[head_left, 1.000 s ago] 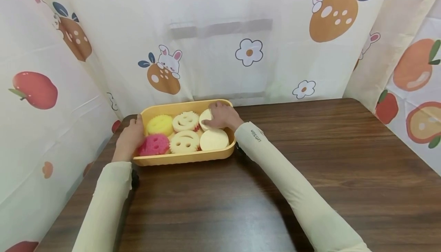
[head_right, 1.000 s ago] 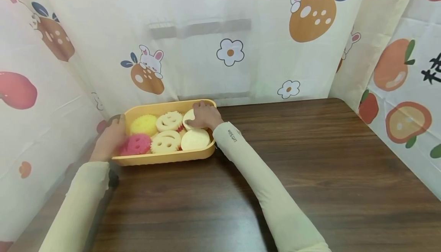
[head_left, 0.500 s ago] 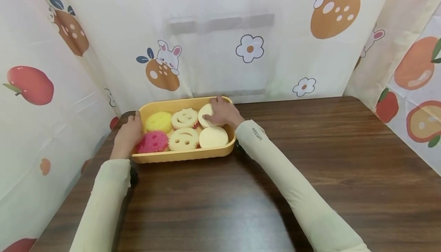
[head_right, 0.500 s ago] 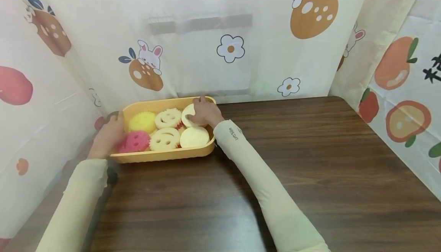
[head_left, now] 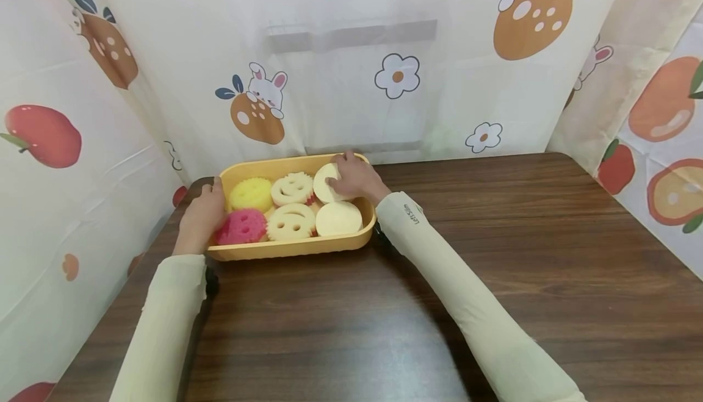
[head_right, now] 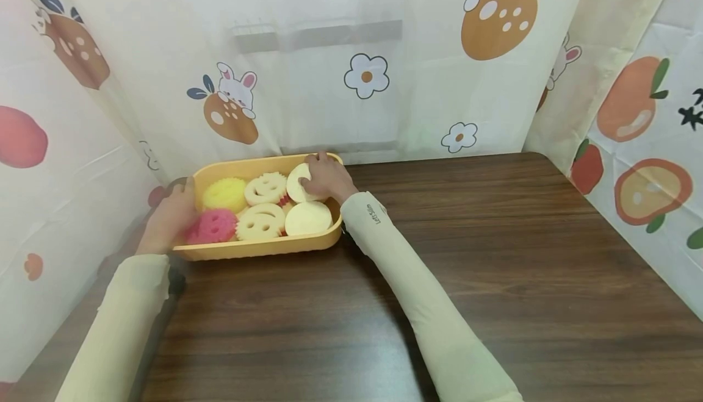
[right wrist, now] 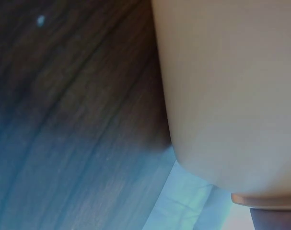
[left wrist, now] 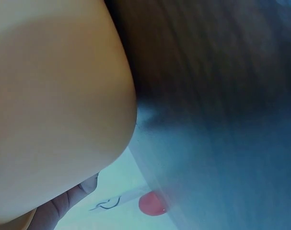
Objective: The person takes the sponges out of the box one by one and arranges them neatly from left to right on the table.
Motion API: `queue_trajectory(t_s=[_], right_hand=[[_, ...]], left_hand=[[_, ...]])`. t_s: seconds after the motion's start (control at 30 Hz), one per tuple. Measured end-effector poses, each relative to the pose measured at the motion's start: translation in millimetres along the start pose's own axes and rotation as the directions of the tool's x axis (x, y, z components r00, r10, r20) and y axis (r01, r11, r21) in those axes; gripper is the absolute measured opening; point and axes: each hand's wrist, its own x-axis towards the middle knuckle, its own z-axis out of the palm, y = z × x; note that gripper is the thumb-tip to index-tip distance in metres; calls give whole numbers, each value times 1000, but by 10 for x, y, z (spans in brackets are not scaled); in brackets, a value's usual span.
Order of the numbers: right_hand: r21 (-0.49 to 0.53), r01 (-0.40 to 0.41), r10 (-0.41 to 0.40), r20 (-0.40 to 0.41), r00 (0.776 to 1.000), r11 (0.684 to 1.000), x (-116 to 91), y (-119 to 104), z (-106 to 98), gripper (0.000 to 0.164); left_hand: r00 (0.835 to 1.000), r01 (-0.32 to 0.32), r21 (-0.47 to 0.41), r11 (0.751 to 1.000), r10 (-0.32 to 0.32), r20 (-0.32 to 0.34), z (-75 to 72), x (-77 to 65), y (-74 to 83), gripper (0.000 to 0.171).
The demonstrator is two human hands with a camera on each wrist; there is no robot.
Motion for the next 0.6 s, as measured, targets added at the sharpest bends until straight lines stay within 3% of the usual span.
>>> queue_trajectory(t_s=[0.6], right_hand=[[106,55,-49,-59,997,993,19,47,3,47]], left_hand=[[999,17,-8,1000,-17,27,13,57,-19,82]])
